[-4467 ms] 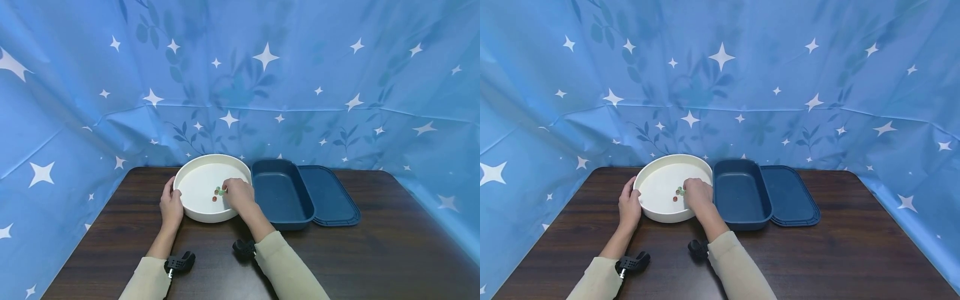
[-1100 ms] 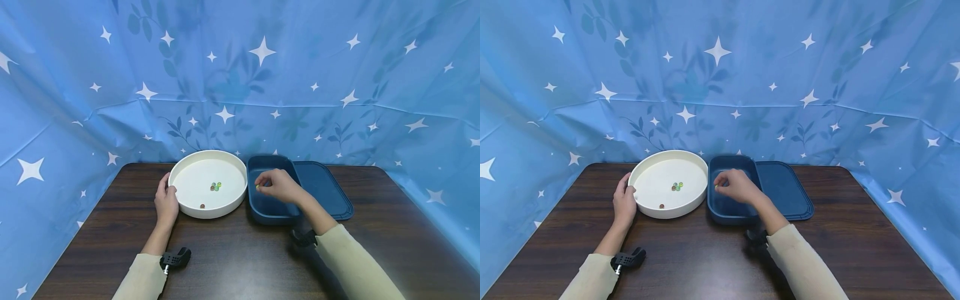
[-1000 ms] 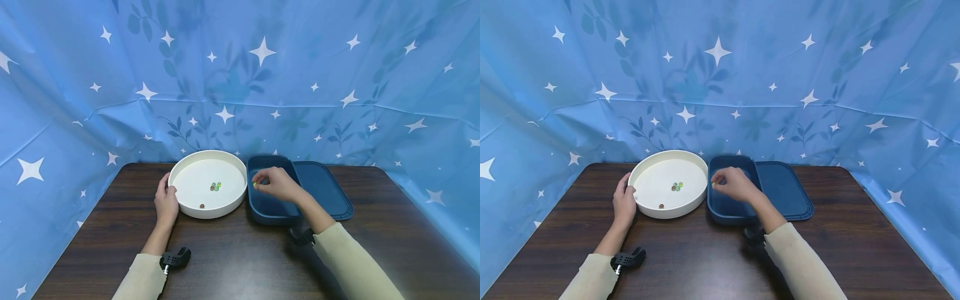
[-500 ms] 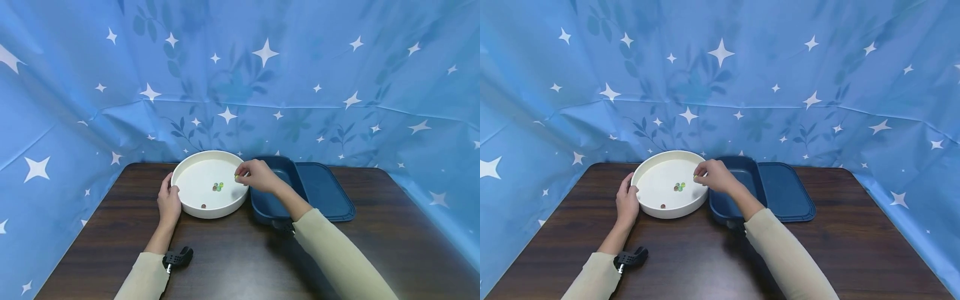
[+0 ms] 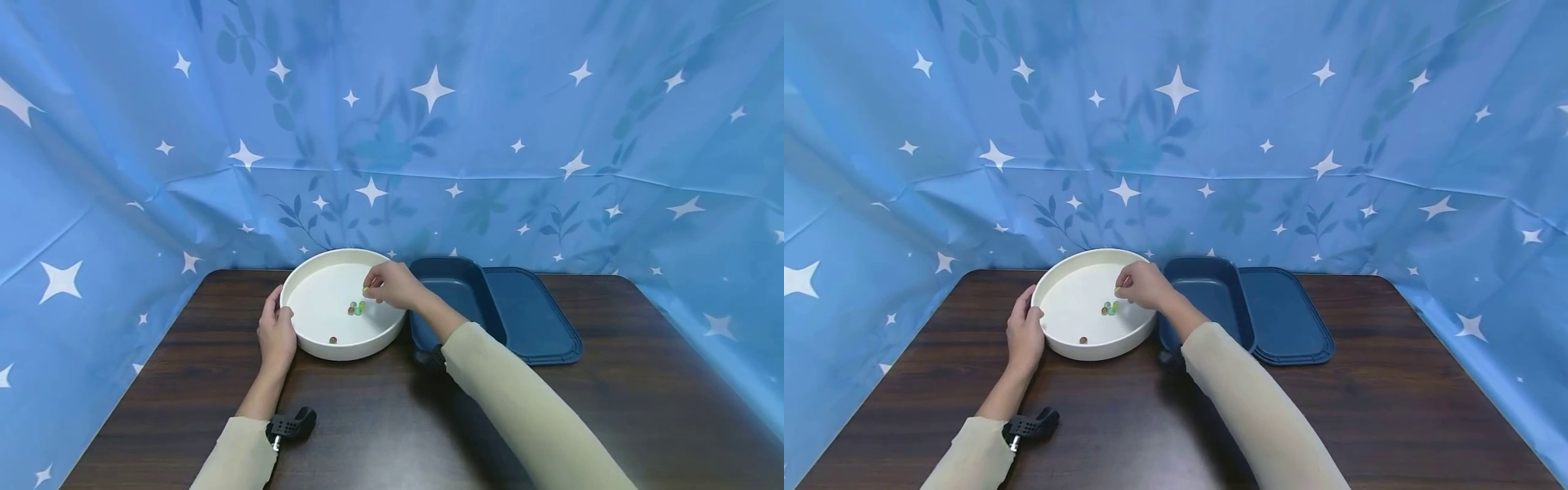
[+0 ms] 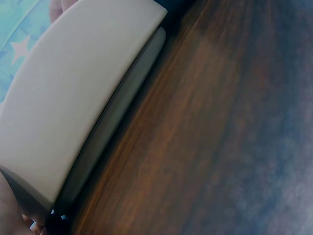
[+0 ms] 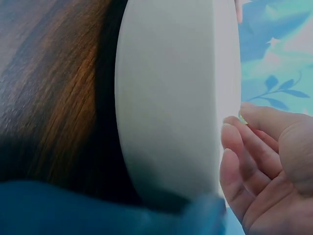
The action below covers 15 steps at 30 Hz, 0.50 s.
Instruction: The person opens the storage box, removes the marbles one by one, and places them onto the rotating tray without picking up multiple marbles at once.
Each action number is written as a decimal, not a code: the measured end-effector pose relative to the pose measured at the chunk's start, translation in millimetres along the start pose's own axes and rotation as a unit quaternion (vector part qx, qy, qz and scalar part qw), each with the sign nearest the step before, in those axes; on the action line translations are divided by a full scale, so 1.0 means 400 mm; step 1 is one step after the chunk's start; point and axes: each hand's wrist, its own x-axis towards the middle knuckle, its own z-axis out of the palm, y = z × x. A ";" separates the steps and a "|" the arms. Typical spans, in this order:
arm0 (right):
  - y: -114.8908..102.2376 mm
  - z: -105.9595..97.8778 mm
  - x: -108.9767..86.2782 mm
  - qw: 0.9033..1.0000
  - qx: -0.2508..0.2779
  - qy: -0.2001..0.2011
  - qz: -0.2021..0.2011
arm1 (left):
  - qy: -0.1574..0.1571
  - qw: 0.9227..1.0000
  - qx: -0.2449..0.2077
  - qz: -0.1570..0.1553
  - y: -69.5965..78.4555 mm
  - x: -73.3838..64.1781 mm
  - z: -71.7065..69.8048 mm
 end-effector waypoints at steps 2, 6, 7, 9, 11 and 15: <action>0.003 0.009 0.012 1.000 0.005 0.003 0.006 | 0.002 1.000 0.001 -0.003 0.001 0.000 0.000; 0.010 0.029 0.037 1.000 -0.006 0.014 0.006 | 0.000 1.000 -0.004 -0.002 0.002 0.002 0.003; 0.012 0.034 0.043 1.000 -0.015 0.018 0.004 | 0.001 1.000 -0.004 -0.002 0.002 0.002 0.003; 0.016 0.043 0.057 0.999 -0.036 0.027 -0.001 | 0.001 1.000 -0.006 -0.001 0.001 0.003 0.003; 0.019 0.052 0.069 0.998 -0.056 0.033 -0.001 | 0.002 1.000 -0.007 -0.003 0.001 0.002 0.001; 0.023 0.064 0.086 0.997 -0.074 0.033 0.013 | -0.001 1.000 -0.009 -0.005 0.000 0.001 -0.001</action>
